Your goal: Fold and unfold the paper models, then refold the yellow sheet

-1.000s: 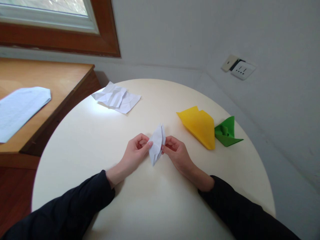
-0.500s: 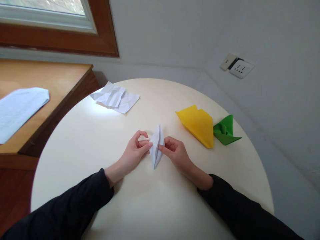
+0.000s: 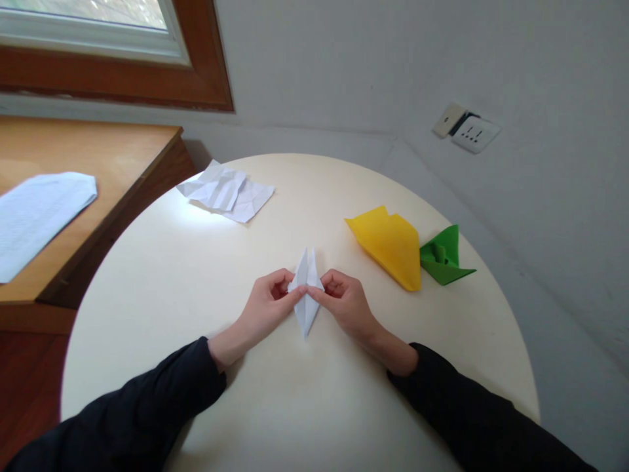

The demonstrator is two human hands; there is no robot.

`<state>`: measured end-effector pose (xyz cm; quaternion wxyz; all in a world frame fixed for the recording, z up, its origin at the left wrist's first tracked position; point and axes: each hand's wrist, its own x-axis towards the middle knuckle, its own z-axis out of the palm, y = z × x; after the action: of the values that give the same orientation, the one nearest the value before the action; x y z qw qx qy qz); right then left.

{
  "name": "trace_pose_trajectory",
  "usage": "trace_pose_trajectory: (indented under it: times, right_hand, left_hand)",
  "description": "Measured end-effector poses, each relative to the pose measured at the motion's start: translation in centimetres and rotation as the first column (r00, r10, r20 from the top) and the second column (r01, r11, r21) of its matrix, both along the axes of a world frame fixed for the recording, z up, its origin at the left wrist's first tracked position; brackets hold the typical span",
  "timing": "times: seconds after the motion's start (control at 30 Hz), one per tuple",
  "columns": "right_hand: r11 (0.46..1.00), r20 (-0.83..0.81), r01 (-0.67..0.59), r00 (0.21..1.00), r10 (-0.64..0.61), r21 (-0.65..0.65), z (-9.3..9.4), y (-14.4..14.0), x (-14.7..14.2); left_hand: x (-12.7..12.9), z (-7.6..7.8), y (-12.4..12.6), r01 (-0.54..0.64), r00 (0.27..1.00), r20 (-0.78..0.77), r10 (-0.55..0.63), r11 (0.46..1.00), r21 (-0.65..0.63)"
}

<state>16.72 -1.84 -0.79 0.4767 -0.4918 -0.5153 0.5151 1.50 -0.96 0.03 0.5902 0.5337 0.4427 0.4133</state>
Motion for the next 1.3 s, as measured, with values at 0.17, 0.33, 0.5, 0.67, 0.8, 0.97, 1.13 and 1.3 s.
trace_pose_trajectory:
  times: [0.17, 0.33, 0.5, 0.67, 0.8, 0.97, 1.13, 1.3]
  right_hand:
    - [1.0, -0.04, 0.008, 0.999, -0.009, -0.024, -0.2, 0.2, 0.2]
    - [0.999, -0.066, 0.034, 0.997, -0.036, -0.028, -0.4, 0.3, 0.2]
    - [0.999, -0.107, 0.031, 0.994, -0.034, -0.029, -0.5, 0.3, 0.2]
    - [0.999, -0.115, 0.025, 0.993, -0.028, -0.025, -0.5, 0.4, 0.3]
    - [1.0, -0.102, -0.001, 0.995, 0.001, -0.002, -0.3, 0.3, 0.3]
    - [0.999, -0.034, -0.001, 0.999, 0.003, 0.045, -0.3, 0.3, 0.4]
    - [0.996, 0.049, -0.066, 0.997, 0.063, 0.062, -0.2, 0.1, 0.5]
    - [0.99, 0.115, -0.121, 0.987, 0.112, 0.074, 0.0, -0.1, 0.5]
  left_hand:
    - [-0.2, -0.7, 0.3, -0.024, 0.999, 0.038, 0.027, 0.997, -0.072]
    - [-0.2, -1.1, 0.4, -0.03, 0.994, 0.103, 0.041, 0.993, -0.11]
    - [-0.1, -1.2, 0.4, -0.03, 0.991, 0.125, 0.045, 0.992, -0.124]
    - [-0.1, -0.9, 0.4, -0.002, 0.982, 0.187, 0.023, 0.994, -0.111]
    - [-0.1, -0.8, 0.3, -0.008, 0.983, 0.18, 0.018, 0.998, -0.056]
    - [-0.3, -0.6, 0.3, -0.003, 0.997, 0.081, 0.0, 0.999, 0.04]
    - [-0.5, -0.4, 0.4, 0.041, 0.998, -0.052, -0.035, 0.994, 0.103]
    - [-0.4, -0.8, 0.5, 0.082, 0.996, -0.044, -0.078, 0.99, 0.111]
